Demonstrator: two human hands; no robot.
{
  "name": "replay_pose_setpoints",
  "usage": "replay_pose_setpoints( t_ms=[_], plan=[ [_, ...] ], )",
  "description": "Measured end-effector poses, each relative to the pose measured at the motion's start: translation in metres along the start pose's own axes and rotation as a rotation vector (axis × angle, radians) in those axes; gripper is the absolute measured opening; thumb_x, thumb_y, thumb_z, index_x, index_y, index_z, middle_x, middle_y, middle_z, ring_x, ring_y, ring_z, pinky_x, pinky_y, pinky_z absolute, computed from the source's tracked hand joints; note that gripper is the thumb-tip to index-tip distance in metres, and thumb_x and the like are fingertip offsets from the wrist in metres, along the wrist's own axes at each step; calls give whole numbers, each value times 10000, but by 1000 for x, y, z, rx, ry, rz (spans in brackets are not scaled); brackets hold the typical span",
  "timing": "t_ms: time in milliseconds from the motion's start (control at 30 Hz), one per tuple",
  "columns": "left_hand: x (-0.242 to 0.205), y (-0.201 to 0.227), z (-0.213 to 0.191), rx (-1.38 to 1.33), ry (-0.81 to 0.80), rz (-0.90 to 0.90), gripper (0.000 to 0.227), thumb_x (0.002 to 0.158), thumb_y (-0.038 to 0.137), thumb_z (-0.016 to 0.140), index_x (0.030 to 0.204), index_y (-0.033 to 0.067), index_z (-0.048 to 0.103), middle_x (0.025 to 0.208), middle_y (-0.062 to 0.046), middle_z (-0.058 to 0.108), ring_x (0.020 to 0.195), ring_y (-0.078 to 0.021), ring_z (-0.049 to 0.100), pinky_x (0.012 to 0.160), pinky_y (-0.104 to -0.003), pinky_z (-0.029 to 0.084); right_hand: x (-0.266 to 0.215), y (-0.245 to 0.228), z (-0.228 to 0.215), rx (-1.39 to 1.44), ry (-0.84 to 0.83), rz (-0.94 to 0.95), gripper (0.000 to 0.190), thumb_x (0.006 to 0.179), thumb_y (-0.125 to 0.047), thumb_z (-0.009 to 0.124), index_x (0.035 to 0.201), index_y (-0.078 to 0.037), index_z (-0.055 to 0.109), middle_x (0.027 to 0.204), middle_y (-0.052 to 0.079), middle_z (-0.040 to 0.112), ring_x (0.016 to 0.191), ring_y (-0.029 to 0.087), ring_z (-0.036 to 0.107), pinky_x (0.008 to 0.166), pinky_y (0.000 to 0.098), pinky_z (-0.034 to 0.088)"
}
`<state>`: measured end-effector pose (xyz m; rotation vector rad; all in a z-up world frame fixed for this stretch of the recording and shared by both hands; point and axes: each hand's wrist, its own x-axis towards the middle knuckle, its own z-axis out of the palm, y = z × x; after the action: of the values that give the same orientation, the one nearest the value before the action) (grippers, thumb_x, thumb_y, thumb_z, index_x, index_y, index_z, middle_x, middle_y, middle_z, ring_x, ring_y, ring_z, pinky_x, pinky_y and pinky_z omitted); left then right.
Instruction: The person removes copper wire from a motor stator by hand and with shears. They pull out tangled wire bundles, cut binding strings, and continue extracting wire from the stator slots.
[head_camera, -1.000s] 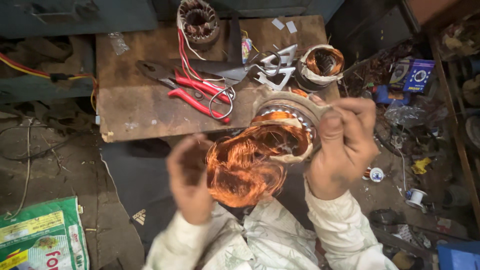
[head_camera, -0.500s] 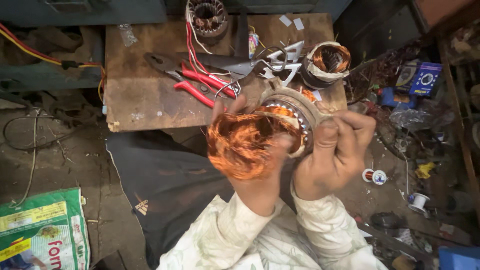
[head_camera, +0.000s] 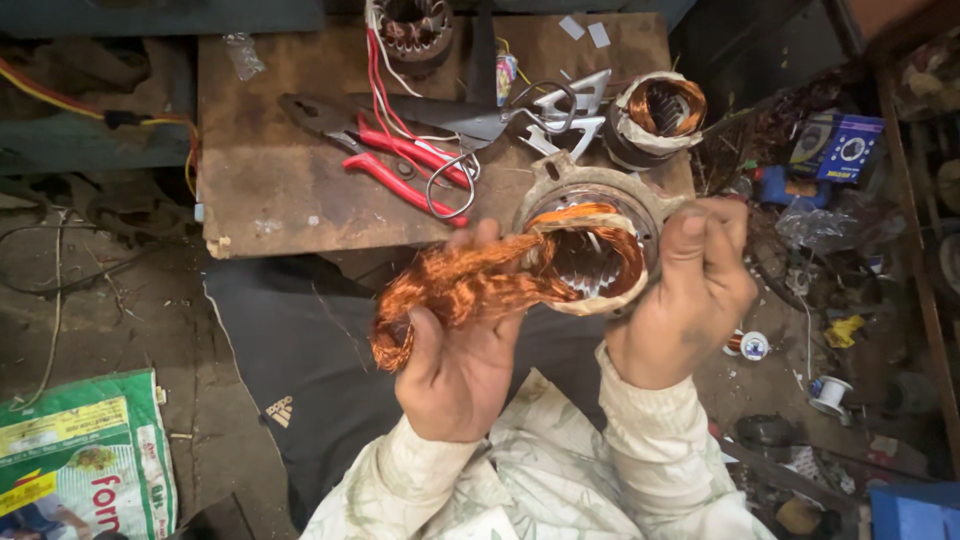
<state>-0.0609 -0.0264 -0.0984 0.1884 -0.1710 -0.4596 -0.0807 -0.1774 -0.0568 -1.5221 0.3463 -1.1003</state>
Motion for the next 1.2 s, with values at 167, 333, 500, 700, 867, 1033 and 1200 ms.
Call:
replay_pose_setpoints(
  t_ms=[167, 333, 500, 700, 867, 1033, 1200],
  plan=[
    [-4, 6, -17, -116, -15, -72, 683, 1062, 386, 557, 1614, 74, 301, 1715, -102, 268, 1571, -293, 305, 1311, -510, 239, -1, -5, 3, 95, -27, 55, 418, 1145, -273, 646, 953, 95, 593, 999, 27, 497, 896, 98, 464, 837, 243, 377],
    [-17, -1, -34, 154, -45, 46, 701, 1052, 259, 673, 1623, 56, 321, 1677, -165, 347, 1572, -336, 354, 1349, -513, 242, -6, -8, 4, -72, -6, -31, 459, 1129, -310, 649, 909, 88, 585, 1000, 26, 500, 823, 92, 457, 741, 243, 366],
    [-54, 1, -1, 1229, 72, -130, 719, 906, 190, 756, 1501, 6, 398, 1398, -203, 603, 1286, -290, 621, 1076, -415, 474, -5, -3, 1, -52, -4, -111, 483, 1159, -301, 667, 897, 98, 588, 1050, 33, 514, 873, 90, 471, 787, 245, 369],
    [-46, 29, 73, 1764, -443, 502, 290, 926, 94, 832, 1173, 12, 703, 1174, -140, 737, 891, -217, 764, 732, -305, 541, -7, -2, 3, -103, 46, -134, 461, 1157, -283, 668, 915, 106, 609, 1033, 36, 524, 813, 87, 463, 735, 235, 366],
    [21, 20, 89, 2139, -175, 749, 251, 952, 183, 801, 1126, 29, 707, 949, -74, 636, 770, -228, 635, 672, -360, 469, -9, -7, 7, -162, 26, -128, 457, 1170, -291, 652, 931, 97, 618, 1030, 28, 533, 811, 83, 459, 738, 234, 373],
    [41, 4, 85, 2382, -54, 764, 205, 952, 186, 733, 1087, 41, 679, 852, -49, 549, 745, -204, 585, 649, -348, 466, -4, -5, 10, -168, 14, -156, 429, 1168, -272, 661, 952, 98, 642, 1047, 33, 526, 847, 95, 471, 756, 243, 384],
    [43, 1, 70, 2539, 11, 780, 187, 892, 85, 699, 1071, 39, 676, 853, -51, 550, 742, -206, 591, 662, -340, 490, -10, -1, 10, -208, -10, -155, 407, 1172, -260, 658, 972, 95, 645, 1060, 31, 521, 858, 93, 475, 775, 241, 395]
  ],
)
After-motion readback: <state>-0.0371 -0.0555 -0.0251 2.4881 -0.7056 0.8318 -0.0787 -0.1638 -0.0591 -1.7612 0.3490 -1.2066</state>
